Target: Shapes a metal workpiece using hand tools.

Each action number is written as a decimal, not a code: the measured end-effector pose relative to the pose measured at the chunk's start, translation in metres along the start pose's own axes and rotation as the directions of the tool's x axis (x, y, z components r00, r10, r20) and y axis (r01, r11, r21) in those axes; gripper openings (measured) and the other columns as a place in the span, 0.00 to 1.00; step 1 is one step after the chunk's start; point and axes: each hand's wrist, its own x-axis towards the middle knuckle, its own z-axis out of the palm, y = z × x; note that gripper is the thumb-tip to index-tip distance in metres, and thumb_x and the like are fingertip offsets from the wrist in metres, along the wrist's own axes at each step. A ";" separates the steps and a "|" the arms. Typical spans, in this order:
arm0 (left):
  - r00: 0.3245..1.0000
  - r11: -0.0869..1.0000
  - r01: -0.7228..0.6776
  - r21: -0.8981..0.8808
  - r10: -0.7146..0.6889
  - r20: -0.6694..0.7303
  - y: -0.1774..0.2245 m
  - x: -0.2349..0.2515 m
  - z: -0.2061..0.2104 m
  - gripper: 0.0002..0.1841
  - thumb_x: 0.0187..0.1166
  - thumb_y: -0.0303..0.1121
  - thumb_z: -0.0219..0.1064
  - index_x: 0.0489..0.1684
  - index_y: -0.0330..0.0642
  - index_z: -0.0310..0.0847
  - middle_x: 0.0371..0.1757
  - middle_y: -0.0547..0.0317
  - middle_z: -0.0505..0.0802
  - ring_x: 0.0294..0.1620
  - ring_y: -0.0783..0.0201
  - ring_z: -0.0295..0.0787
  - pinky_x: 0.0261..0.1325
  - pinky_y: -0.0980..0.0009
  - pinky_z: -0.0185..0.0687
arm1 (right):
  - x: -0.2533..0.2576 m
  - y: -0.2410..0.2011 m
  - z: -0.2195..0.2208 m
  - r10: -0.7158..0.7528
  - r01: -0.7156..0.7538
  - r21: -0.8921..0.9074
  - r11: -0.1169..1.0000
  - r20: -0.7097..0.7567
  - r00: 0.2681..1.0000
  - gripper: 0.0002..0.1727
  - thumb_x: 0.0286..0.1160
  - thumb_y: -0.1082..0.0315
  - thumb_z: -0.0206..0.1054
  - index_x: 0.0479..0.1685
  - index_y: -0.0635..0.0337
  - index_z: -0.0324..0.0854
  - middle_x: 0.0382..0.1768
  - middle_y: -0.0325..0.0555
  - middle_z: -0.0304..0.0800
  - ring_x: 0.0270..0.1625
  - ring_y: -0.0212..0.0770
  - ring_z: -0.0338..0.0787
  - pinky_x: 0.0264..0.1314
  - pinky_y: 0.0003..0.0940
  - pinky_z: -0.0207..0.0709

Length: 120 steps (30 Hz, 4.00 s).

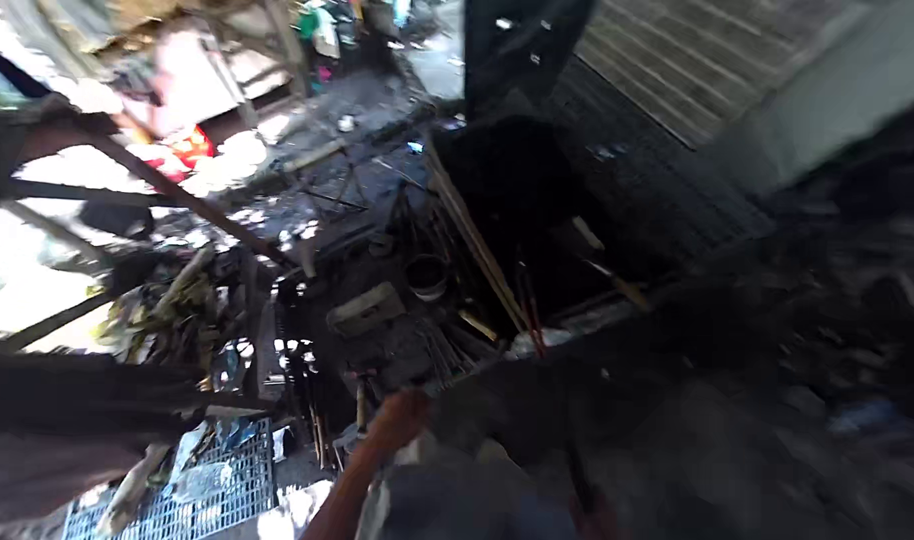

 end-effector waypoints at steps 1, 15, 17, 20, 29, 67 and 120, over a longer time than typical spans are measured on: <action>1.000 1.000 0.021 -0.001 -0.021 -0.009 -0.002 -0.003 -0.002 0.18 0.86 0.42 0.66 0.66 0.41 0.85 0.54 0.52 0.96 0.52 0.59 0.95 0.62 0.54 0.91 | 0.020 0.022 0.007 -0.029 0.031 0.045 0.999 -0.055 0.998 0.32 0.84 0.54 0.66 0.77 0.70 0.70 0.43 0.67 0.89 0.39 0.58 0.91 0.44 0.57 0.87; 0.896 0.917 0.367 0.156 -0.394 0.204 -0.162 0.213 0.077 0.22 0.87 0.46 0.58 0.61 0.38 0.86 0.53 0.41 0.95 0.54 0.45 0.95 0.63 0.42 0.87 | 0.136 -0.004 0.059 0.198 -0.191 -0.054 0.980 0.181 0.963 0.25 0.86 0.58 0.62 0.80 0.56 0.73 0.48 0.61 0.90 0.48 0.59 0.91 0.56 0.62 0.82; 0.878 0.890 0.412 0.195 -0.445 0.178 -0.176 0.256 0.093 0.22 0.87 0.47 0.58 0.63 0.38 0.86 0.60 0.38 0.92 0.65 0.42 0.90 0.70 0.38 0.81 | 0.124 0.016 0.074 0.246 -0.235 -0.086 0.968 0.168 0.955 0.26 0.85 0.58 0.63 0.80 0.54 0.74 0.50 0.60 0.91 0.50 0.58 0.91 0.58 0.62 0.83; 0.861 0.875 0.431 0.223 -0.472 0.190 -0.194 0.321 0.119 0.24 0.87 0.48 0.58 0.67 0.37 0.84 0.66 0.37 0.90 0.71 0.40 0.86 0.73 0.36 0.79 | 0.102 0.030 0.094 0.359 -0.337 -0.150 0.930 0.154 0.921 0.25 0.82 0.58 0.65 0.77 0.54 0.78 0.53 0.59 0.91 0.53 0.58 0.91 0.60 0.64 0.82; 0.797 0.799 0.591 0.113 -0.600 0.067 -0.217 0.444 0.185 0.43 0.81 0.62 0.62 0.88 0.39 0.62 0.80 0.28 0.76 0.73 0.31 0.82 0.68 0.32 0.80 | 0.053 0.031 0.143 0.617 -0.590 -0.185 0.786 0.192 0.763 0.28 0.82 0.53 0.67 0.79 0.55 0.78 0.51 0.63 0.94 0.54 0.63 0.93 0.60 0.68 0.81; 0.755 0.430 0.365 -0.826 -0.655 -0.007 -0.208 0.388 0.165 0.25 0.87 0.61 0.47 0.47 0.47 0.73 0.27 0.56 0.80 0.21 0.59 0.77 0.22 0.57 0.79 | 0.072 0.064 0.148 0.439 -0.421 -0.125 0.898 0.284 0.852 0.30 0.80 0.59 0.65 0.84 0.40 0.70 0.61 0.57 0.90 0.62 0.62 0.91 0.60 0.71 0.82; 0.874 -0.144 -0.377 -0.915 -0.381 -0.300 -0.021 0.010 0.036 0.33 0.94 0.58 0.41 0.70 0.34 0.73 0.44 0.35 0.92 0.44 0.42 0.94 0.51 0.43 0.92 | -0.025 -0.076 0.003 -0.193 0.388 -0.360 0.848 0.473 0.860 0.23 0.82 0.49 0.65 0.68 0.51 0.83 0.42 0.48 0.92 0.44 0.47 0.91 0.53 0.53 0.84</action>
